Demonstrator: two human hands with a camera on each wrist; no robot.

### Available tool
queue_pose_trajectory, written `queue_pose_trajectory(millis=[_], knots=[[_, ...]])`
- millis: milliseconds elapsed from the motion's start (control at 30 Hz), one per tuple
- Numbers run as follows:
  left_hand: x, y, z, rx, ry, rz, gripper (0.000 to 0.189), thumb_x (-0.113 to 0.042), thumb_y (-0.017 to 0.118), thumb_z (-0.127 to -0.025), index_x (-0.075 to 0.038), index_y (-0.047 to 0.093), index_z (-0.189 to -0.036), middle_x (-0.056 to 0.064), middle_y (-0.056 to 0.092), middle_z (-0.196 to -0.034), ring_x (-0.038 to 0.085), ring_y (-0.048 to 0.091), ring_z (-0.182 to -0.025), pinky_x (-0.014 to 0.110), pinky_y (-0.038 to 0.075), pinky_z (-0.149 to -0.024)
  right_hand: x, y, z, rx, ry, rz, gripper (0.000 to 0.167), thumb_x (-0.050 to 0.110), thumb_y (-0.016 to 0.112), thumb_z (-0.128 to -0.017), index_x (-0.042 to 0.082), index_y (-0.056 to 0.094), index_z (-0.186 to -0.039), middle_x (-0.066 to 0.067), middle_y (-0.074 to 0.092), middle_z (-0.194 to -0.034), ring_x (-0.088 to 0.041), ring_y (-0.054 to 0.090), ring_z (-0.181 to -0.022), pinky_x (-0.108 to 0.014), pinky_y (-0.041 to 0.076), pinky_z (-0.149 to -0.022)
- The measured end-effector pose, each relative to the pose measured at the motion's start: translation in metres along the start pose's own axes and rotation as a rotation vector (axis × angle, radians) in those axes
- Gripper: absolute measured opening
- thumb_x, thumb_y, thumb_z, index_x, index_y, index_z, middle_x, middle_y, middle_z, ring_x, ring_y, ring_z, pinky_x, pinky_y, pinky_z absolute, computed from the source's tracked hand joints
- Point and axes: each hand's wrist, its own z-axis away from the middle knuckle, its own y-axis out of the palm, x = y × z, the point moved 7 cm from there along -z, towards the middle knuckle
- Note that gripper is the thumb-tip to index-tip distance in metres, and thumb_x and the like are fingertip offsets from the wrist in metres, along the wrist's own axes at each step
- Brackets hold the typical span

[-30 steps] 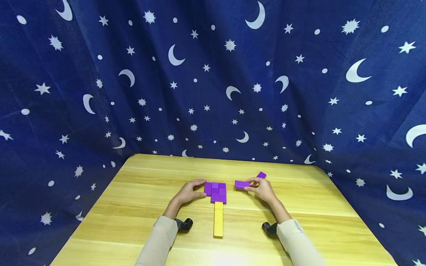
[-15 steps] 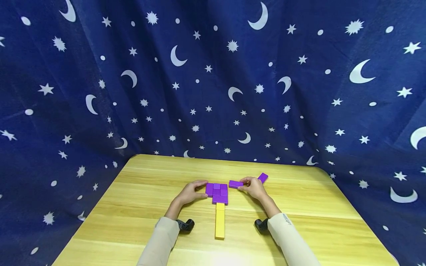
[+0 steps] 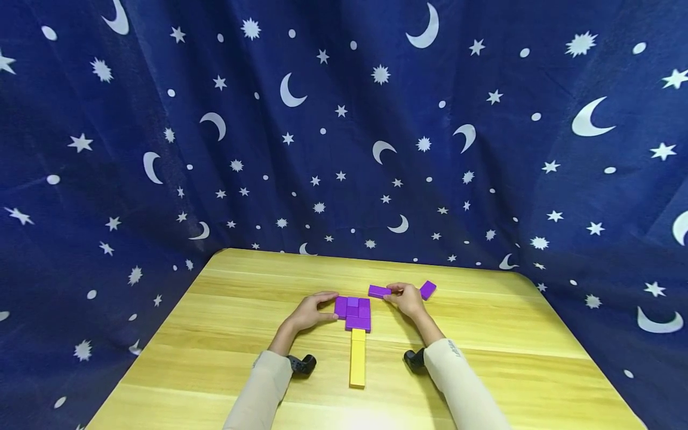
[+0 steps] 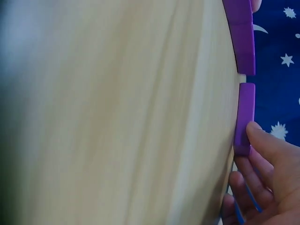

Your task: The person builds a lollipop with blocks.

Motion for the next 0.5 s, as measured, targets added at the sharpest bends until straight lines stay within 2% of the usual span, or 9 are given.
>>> queue_pose_trajectory(millis=[100,200,233,333,433,500], knots=[[-0.001,0.0,0.0,0.0,0.01,0.01,0.062,-0.025,0.073,-0.08,-0.003,0.049,-0.133,0.012,0.045,-0.136,0.028,0.04,-0.126,0.038,0.035,-0.103,0.001,0.008,-0.003,-0.01,0.017,-0.038,0.029,0.014,0.076,-0.076,0.0,0.07,-0.1,-0.013,0.069,-0.092,-0.024,0.061,-0.079,-0.033,0.049,-0.07],[0.0,0.0,0.0,-0.003,0.014,0.006,0.062,-0.026,0.073,-0.08,-0.004,0.049,-0.133,0.011,0.046,-0.136,0.027,0.04,-0.126,0.038,0.036,-0.102,0.006,0.015,-0.005,0.001,-0.011,-0.098,0.029,0.018,0.076,-0.076,0.002,0.07,-0.1,-0.011,0.069,-0.091,-0.023,0.061,-0.079,-0.036,0.049,-0.072],[0.0,0.0,0.0,-0.004,0.012,0.0,0.062,-0.027,0.073,-0.08,-0.005,0.05,-0.133,0.01,0.046,-0.136,0.026,0.04,-0.126,0.037,0.036,-0.103,0.006,0.017,-0.006,0.001,-0.047,-0.127,0.03,0.022,0.076,-0.076,0.005,0.071,-0.1,-0.008,0.069,-0.09,-0.021,0.061,-0.078,-0.032,0.049,-0.07],[0.001,0.0,0.0,-0.005,0.009,-0.009,0.062,-0.028,0.073,-0.08,-0.006,0.05,-0.133,0.009,0.047,-0.136,0.025,0.04,-0.126,0.036,0.036,-0.103,0.011,0.022,-0.006,0.031,-0.068,-0.177,0.029,0.025,0.075,-0.078,0.006,0.072,-0.1,-0.007,0.069,-0.091,-0.02,0.061,-0.079,-0.032,0.049,-0.071],[0.002,0.0,0.0,-0.004,0.006,0.004,0.062,-0.028,0.073,-0.08,-0.005,0.05,-0.133,0.009,0.047,-0.136,0.025,0.04,-0.126,0.036,0.035,-0.103,0.012,0.026,-0.007,0.041,-0.027,-0.192,0.025,0.021,0.072,-0.081,0.006,0.071,-0.101,-0.008,0.069,-0.094,-0.022,0.062,-0.083,-0.034,0.049,-0.075],[0.002,0.0,0.0,-0.003,0.006,0.016,0.062,-0.028,0.073,-0.08,-0.005,0.05,-0.132,0.01,0.046,-0.136,0.026,0.04,-0.126,0.036,0.035,-0.103,0.012,0.029,-0.007,0.044,0.034,-0.169,0.022,0.015,0.07,-0.082,0.004,0.071,-0.101,-0.01,0.069,-0.097,-0.024,0.061,-0.087,-0.036,0.048,-0.078]])
